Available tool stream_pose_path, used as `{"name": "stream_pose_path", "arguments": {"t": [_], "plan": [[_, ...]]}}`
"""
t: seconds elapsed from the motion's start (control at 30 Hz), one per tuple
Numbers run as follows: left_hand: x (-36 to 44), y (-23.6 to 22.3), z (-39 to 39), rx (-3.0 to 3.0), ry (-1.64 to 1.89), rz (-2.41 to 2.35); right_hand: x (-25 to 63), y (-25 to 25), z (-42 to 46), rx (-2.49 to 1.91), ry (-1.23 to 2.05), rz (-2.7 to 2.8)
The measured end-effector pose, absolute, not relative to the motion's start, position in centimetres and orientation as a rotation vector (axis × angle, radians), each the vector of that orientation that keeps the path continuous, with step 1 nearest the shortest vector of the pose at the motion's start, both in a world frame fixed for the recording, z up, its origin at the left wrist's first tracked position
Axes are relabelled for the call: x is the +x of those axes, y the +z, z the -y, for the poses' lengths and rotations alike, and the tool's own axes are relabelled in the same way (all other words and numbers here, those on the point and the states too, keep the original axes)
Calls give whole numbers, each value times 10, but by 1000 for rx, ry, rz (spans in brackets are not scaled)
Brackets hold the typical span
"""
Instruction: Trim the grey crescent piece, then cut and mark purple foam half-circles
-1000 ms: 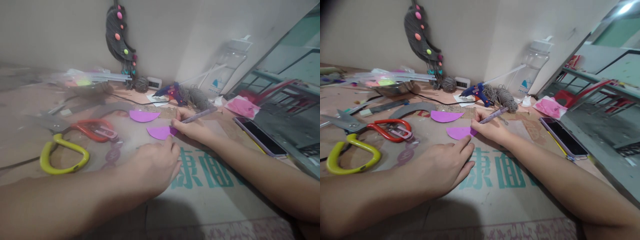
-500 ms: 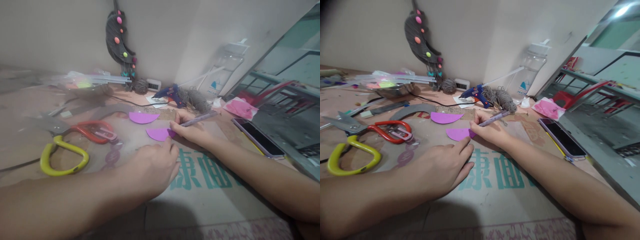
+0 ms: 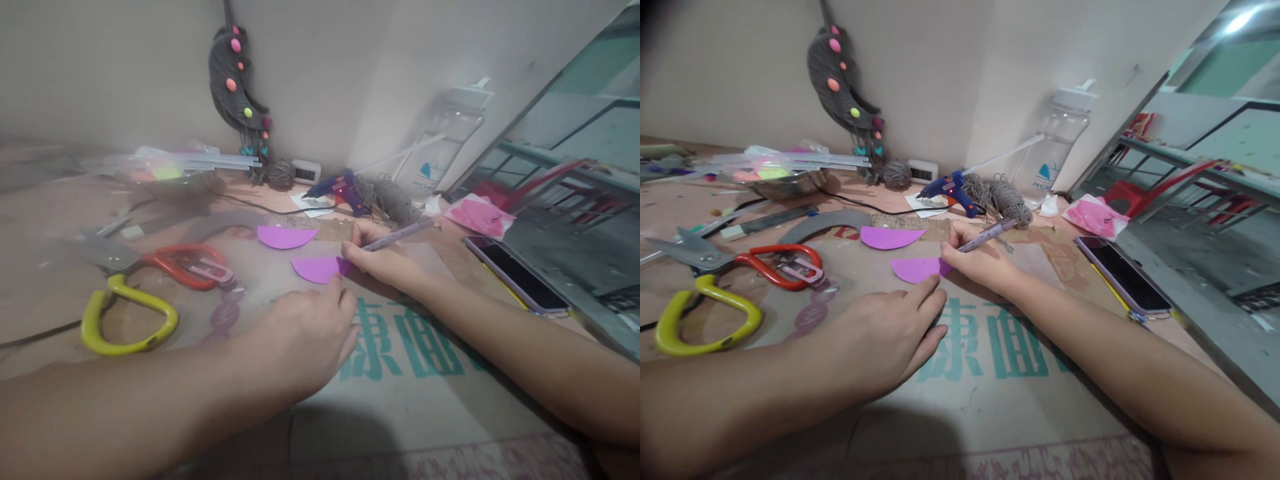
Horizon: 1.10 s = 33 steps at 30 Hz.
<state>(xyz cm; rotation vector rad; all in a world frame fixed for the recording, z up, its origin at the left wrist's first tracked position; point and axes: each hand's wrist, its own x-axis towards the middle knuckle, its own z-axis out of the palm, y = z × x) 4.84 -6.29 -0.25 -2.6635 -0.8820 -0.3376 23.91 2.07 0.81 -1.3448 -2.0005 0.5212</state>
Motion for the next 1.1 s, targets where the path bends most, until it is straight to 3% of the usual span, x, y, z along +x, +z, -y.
{"name": "stream_pose_path", "arguments": {"t": [1.1], "plan": [[49,-1,62,-2599,-359,854,243,6,-27,-1322,527,2011]]}}
